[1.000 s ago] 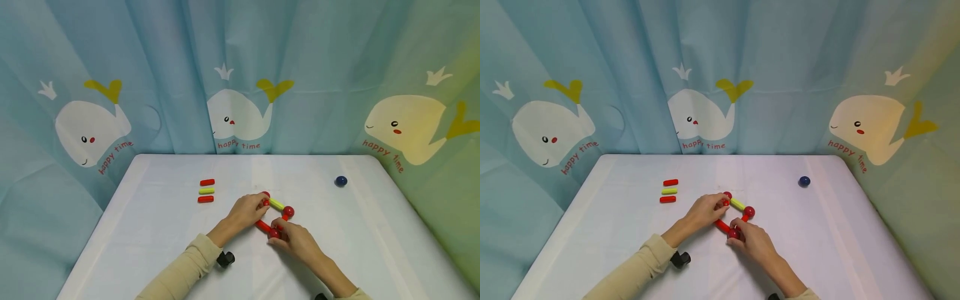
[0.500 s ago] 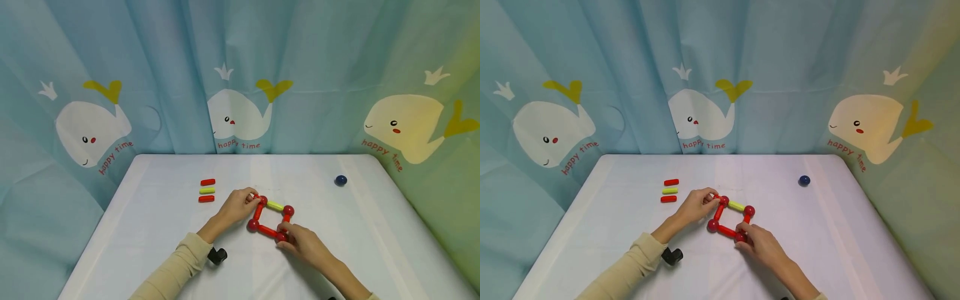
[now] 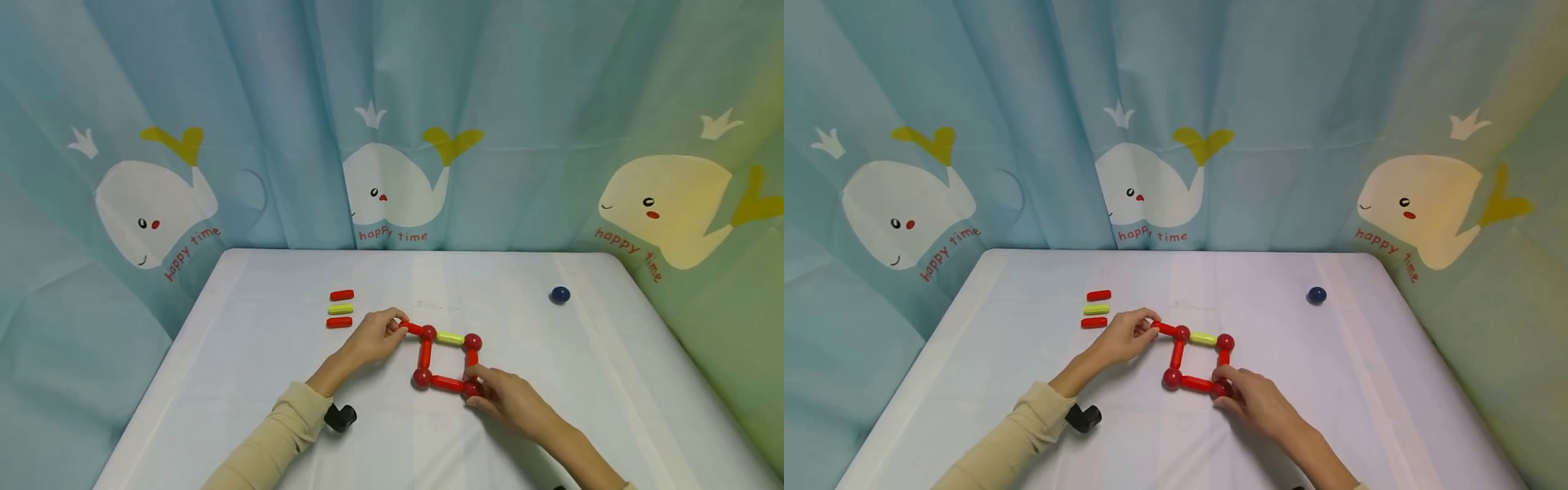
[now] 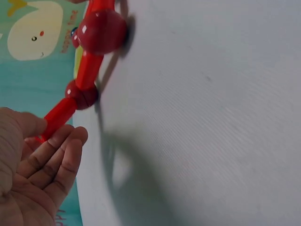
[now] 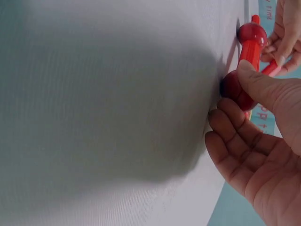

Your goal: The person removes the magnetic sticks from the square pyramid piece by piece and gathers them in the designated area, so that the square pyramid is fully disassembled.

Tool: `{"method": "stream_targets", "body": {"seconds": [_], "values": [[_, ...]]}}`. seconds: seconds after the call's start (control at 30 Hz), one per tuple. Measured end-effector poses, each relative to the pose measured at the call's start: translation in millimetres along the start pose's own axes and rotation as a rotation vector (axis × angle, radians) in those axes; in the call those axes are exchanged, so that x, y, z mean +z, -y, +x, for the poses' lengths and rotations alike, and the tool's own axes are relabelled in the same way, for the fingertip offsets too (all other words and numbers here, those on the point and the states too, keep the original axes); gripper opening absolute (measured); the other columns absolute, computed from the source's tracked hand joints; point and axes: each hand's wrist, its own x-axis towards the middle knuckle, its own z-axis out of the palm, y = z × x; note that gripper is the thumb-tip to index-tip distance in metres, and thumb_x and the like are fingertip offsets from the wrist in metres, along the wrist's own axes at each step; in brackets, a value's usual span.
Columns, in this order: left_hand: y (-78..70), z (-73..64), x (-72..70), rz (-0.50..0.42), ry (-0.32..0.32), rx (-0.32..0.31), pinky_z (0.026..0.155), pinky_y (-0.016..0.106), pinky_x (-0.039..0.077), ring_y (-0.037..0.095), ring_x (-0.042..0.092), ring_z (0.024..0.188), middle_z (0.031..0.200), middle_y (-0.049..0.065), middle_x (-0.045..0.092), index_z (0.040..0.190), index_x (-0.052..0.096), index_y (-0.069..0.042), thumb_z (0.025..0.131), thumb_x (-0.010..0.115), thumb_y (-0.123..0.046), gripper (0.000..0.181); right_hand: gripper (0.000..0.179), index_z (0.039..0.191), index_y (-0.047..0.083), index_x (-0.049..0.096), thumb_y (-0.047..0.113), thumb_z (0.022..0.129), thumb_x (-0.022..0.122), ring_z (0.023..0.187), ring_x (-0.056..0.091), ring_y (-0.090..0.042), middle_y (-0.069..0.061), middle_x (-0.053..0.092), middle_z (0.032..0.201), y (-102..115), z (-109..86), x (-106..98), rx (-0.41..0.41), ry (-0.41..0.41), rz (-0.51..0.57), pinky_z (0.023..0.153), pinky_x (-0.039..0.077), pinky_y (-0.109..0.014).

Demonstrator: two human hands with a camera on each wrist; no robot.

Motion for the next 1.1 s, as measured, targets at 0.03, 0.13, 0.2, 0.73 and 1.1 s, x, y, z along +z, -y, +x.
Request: {"method": "stream_targets", "body": {"seconds": [0.03, 0.13, 0.2, 0.73, 1.1], "values": [[1.4, -0.7, -0.4, 0.002, 0.008, 0.0, 0.071, 0.023, 0.051, 0.01, 0.058, 0.075, 0.088, 0.002, 0.068, 0.114, 0.068, -0.007, 0.099, 0.067, -0.011, 0.016, 0.029, 0.115, 0.016, 0.064, 0.02, 0.09, 0.079, 0.068, 0.045, 0.0, 0.013, 0.05, 0.077, -1.6, -0.6, -1.2, -0.015, 0.003, -0.002, 0.059, 0.041, -0.021], [5.4, -2.0, -0.9, -0.011, 0.023, 0.011, 0.073, 0.024, 0.053, 0.01, 0.06, 0.077, 0.09, 0.003, 0.07, 0.112, 0.068, -0.007, 0.097, 0.068, -0.008, 0.015, 0.03, 0.116, 0.015, 0.064, 0.019, 0.09, 0.079, 0.07, 0.045, 0.001, 0.014, 0.051, 0.079, -6.3, -2.2, -5.2, -0.061, 0.01, -0.01, 0.061, 0.042, -0.021], [7.7, -2.5, -0.7, -0.023, 0.029, 0.019, 0.074, 0.024, 0.053, 0.009, 0.061, 0.078, 0.091, 0.004, 0.07, 0.11, 0.068, -0.006, 0.095, 0.069, -0.005, 0.016, 0.032, 0.118, 0.014, 0.064, 0.018, 0.09, 0.079, 0.072, 0.046, 0.001, 0.015, 0.052, 0.081, -9.0, -2.6, -8.0, -0.083, 0.02, -0.015, 0.062, 0.043, -0.021], [16.5, -6.1, 5.0, 0.032, -0.025, 0.039, 0.072, 0.023, 0.052, 0.008, 0.059, 0.075, 0.085, 0.001, 0.07, 0.101, 0.073, -0.005, 0.091, 0.079, -0.012, 0.014, 0.031, 0.121, 0.015, 0.066, 0.021, 0.092, 0.076, 0.075, 0.047, 0.0, 0.014, 0.052, 0.084, -13.0, 0.0, -11.9, -0.085, 0.067, 0.014, 0.064, 0.043, -0.021], [18.0, -3.9, 8.5, -0.034, -0.082, 0.014, 0.065, 0.02, 0.05, 0.006, 0.057, 0.069, 0.08, 0.0, 0.069, 0.096, 0.075, -0.002, 0.093, 0.076, -0.013, 0.011, 0.032, 0.121, 0.013, 0.066, 0.022, 0.092, 0.076, 0.073, 0.047, -0.001, 0.014, 0.052, 0.081, -12.8, 4.7, -11.8, -0.041, 0.081, 0.013, 0.064, 0.044, -0.022]]}}
